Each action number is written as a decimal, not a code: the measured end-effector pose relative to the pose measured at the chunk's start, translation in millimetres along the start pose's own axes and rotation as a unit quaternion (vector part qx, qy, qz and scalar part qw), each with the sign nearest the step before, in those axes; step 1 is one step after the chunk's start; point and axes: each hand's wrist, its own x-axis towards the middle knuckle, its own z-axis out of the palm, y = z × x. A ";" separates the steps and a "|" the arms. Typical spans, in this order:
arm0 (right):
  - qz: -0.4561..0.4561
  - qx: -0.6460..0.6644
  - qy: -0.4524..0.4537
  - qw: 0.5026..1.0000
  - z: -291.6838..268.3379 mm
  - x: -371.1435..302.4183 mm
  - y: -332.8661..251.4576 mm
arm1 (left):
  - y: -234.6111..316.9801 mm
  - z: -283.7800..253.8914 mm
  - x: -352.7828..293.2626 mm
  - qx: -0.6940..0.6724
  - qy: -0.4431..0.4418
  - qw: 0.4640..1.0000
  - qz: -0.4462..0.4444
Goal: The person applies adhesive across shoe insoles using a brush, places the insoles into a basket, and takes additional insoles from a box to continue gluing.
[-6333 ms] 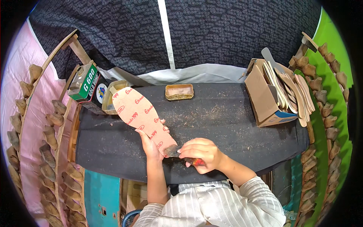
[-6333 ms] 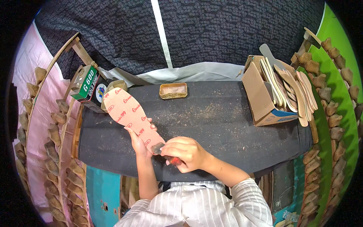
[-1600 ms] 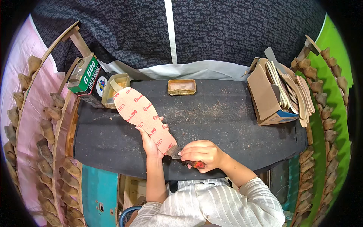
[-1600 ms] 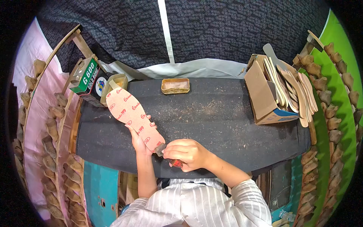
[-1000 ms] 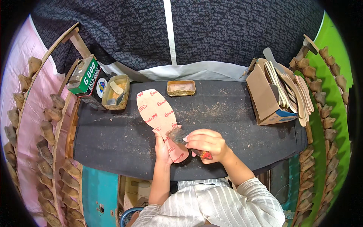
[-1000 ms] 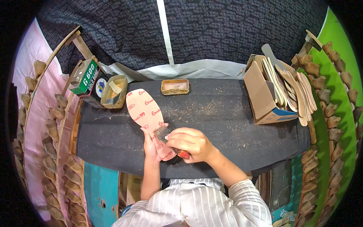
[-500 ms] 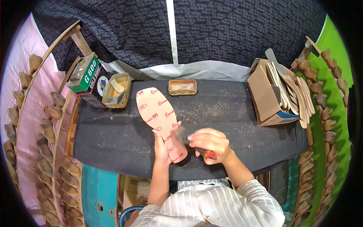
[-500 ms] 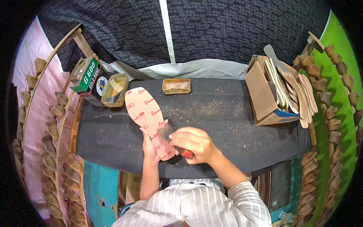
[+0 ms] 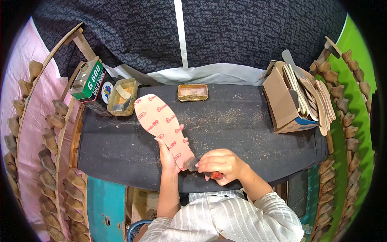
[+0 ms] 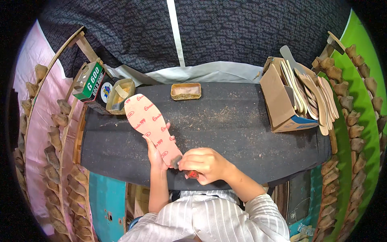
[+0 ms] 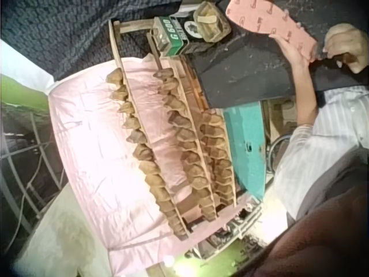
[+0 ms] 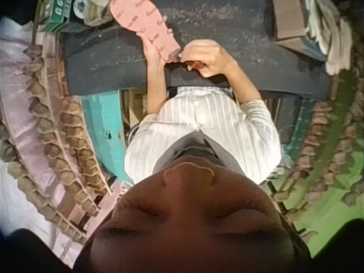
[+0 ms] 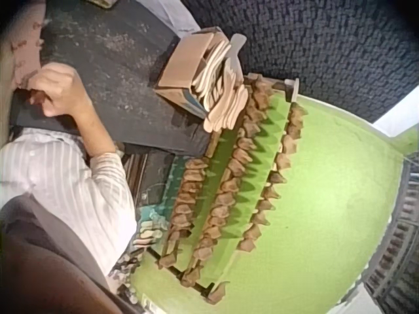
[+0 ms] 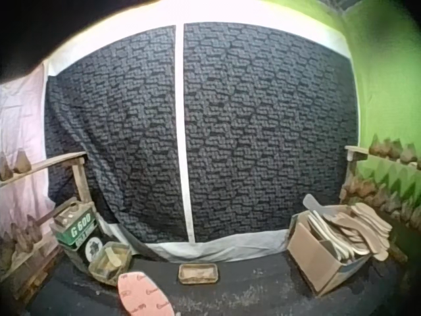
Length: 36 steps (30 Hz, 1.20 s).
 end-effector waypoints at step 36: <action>0.035 -0.027 0.066 0.997 -6.5 -10.2 9.2 | 6.3 3.3 11.9 -0.115 0.063 0.984 0.117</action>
